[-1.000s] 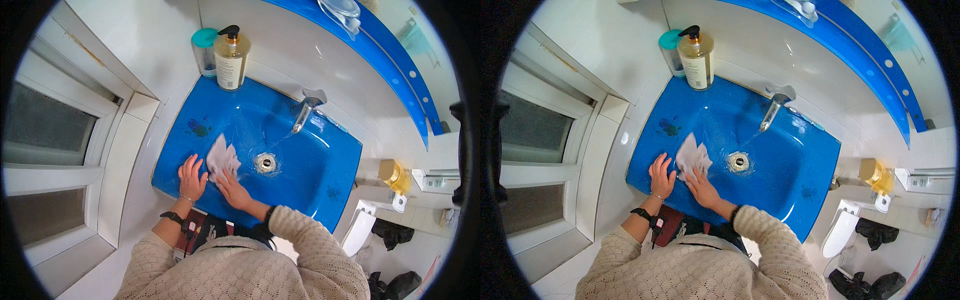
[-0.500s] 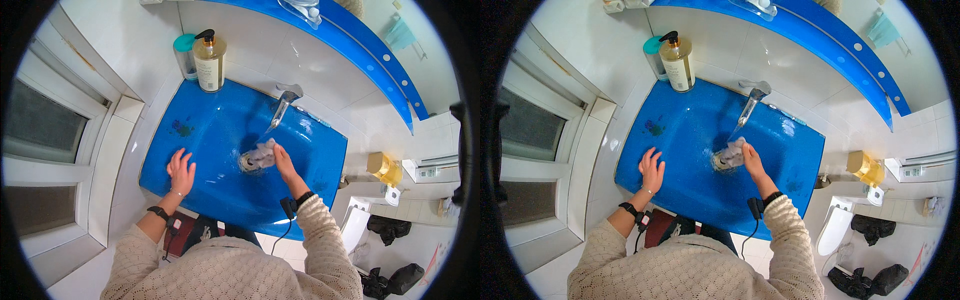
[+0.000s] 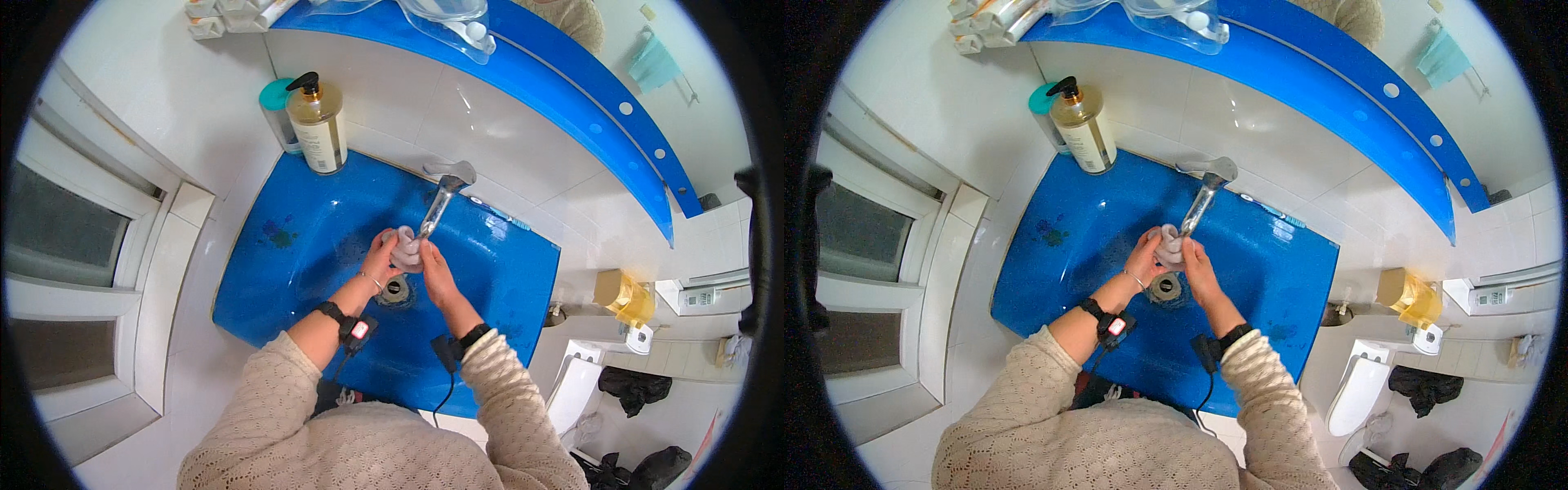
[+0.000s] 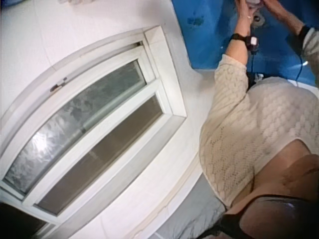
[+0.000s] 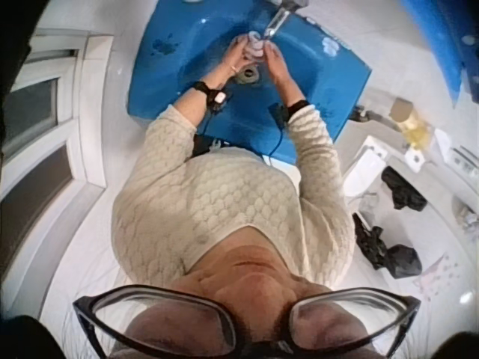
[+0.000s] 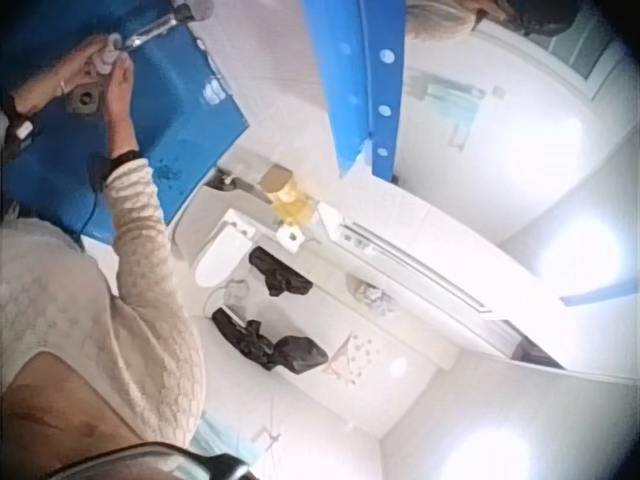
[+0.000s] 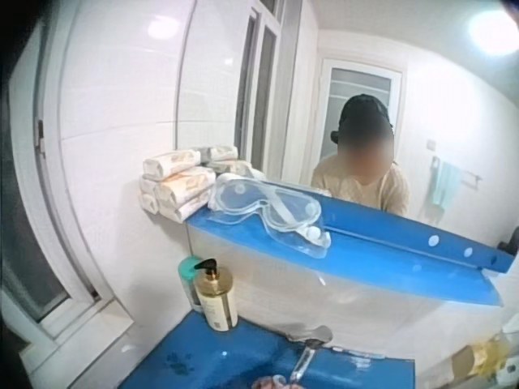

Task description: The person cleans a bathroom by wiping the toilet tank, seat, and surrounding floor with a cloth. They then rinse the cloth under running water at a blue sink and wipe the sink basin and faucet.

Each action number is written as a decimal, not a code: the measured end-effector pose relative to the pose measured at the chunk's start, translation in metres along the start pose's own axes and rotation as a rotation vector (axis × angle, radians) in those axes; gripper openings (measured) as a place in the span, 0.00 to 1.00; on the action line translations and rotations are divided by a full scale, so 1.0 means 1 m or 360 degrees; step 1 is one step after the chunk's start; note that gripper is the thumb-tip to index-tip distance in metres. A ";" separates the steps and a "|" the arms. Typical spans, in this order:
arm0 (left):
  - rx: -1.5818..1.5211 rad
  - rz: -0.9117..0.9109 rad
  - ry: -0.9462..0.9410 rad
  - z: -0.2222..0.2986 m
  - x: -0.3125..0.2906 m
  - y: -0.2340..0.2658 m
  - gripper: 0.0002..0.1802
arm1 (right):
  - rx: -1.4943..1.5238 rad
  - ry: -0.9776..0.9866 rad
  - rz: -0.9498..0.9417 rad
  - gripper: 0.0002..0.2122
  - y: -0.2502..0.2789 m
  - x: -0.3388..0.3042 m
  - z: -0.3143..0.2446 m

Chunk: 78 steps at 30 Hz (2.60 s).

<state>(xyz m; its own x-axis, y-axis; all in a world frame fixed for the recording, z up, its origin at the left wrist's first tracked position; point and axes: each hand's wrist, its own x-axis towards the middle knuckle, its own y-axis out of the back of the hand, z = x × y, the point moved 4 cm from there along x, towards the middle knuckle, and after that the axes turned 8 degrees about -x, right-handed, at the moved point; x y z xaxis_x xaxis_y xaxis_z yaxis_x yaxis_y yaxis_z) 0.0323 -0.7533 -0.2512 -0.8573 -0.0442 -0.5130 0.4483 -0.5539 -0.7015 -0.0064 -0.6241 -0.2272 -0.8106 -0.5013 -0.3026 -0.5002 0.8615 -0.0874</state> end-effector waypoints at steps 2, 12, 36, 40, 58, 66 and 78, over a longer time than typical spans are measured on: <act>0.0620 -0.0053 -0.0341 -0.005 0.012 0.005 0.27 | 0.0431 -0.0266 0.0090 0.27 -0.001 0.005 0.008; 0.1558 0.0182 -0.0915 -0.015 -0.011 -0.015 0.27 | -0.0174 -0.0144 0.0496 0.17 -0.009 0.021 0.036; 0.1351 0.0463 -0.0719 0.054 -0.013 0.100 0.18 | -0.0230 -0.0253 0.0543 0.20 0.080 0.000 0.017; 0.0807 0.0534 -0.0506 0.052 -0.021 0.098 0.20 | -0.0462 -0.0362 0.0544 0.18 0.082 -0.019 0.006; 0.1261 -0.0332 -0.0509 0.055 -0.053 -0.036 0.37 | -0.0971 -0.0149 -0.0059 0.23 0.010 -0.014 -0.036; 0.1461 -0.0321 -0.0599 0.060 -0.058 -0.014 0.12 | -0.0461 0.0292 -0.0006 0.14 -0.006 -0.048 -0.117; 0.1027 -0.0595 -0.1467 0.161 -0.150 -0.130 0.09 | -0.1252 0.1156 0.0758 0.14 0.012 -0.109 -0.220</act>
<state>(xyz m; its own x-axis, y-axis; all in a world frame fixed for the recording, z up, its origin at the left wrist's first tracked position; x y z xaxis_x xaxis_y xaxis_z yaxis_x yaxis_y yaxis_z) 0.0618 -0.8087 -0.0031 -0.8854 -0.2263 0.4060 0.1470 -0.9650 -0.2172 0.0086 -0.5773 0.0137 -0.8232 -0.2888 0.4888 0.0567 0.8148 0.5769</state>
